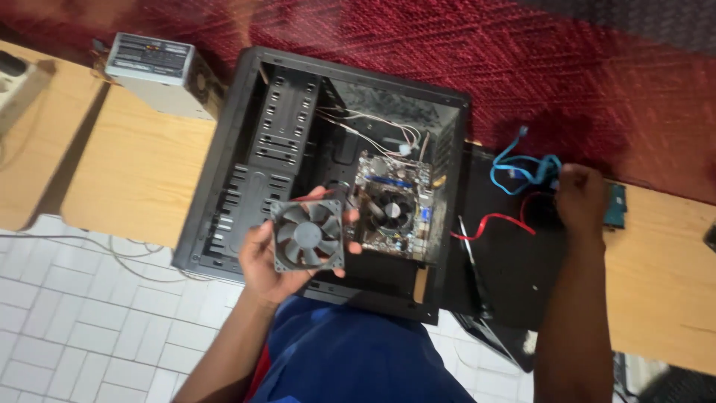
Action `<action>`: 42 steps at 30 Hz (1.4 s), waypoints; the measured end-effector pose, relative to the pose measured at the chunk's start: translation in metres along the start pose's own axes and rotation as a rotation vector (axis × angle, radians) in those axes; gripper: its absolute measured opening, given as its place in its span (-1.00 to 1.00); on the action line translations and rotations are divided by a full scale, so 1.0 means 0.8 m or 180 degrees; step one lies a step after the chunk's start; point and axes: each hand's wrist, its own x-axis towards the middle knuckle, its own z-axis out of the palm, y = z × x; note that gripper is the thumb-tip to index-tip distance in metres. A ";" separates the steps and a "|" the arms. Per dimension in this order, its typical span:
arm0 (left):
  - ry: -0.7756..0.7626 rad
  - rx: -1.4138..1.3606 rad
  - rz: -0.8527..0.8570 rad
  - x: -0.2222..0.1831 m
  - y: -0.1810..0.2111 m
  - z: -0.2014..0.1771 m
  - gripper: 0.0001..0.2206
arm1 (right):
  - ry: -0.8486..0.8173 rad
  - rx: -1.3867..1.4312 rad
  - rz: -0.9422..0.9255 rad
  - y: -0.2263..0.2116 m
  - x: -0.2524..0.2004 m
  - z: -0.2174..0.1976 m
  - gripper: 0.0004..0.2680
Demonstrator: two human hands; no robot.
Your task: Aligning a motherboard inside a computer case and securing it with screws and a cooling fan.
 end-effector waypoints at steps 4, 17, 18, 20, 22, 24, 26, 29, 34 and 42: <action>0.0149 -0.0031 -0.0075 -0.009 -0.008 0.001 -0.36 | -0.0038 0.0233 0.0394 -0.049 -0.058 0.031 -0.70; -0.0129 0.1887 0.0036 0.009 -0.055 -0.008 0.07 | -0.2030 0.2605 -0.0522 -0.289 -0.289 0.029 -0.27; -0.0192 0.2468 -0.0035 0.012 -0.053 0.009 -0.01 | -0.2374 0.2750 -0.0715 -0.286 -0.303 0.031 -0.08; -0.0214 0.2376 0.0003 0.013 -0.062 0.007 -0.01 | -0.2138 0.2413 -0.0763 -0.301 -0.312 0.026 -0.16; -0.0247 0.2273 0.0044 0.014 -0.070 0.006 -0.01 | -0.1896 0.2060 -0.0807 -0.309 -0.315 0.021 -0.24; -0.0105 0.2143 -0.0011 0.015 -0.076 0.008 -0.05 | -0.1589 0.2040 -0.0943 -0.312 -0.312 0.020 -0.33; -0.0170 0.2332 0.0063 0.014 -0.081 0.004 -0.07 | -0.1630 0.1979 -0.0905 -0.309 -0.309 0.013 -0.31; -0.0231 0.2571 0.0107 0.015 -0.079 0.014 -0.13 | -0.1933 0.2416 -0.0706 -0.291 -0.307 0.016 -0.32; 0.0156 0.3892 0.0263 0.013 -0.071 0.027 -0.32 | -0.2887 0.4540 0.1135 -0.210 -0.314 0.043 -0.44; 0.0006 0.3299 0.0020 0.017 -0.058 0.049 -0.44 | -0.3591 0.5903 0.1929 -0.220 -0.322 0.040 -0.54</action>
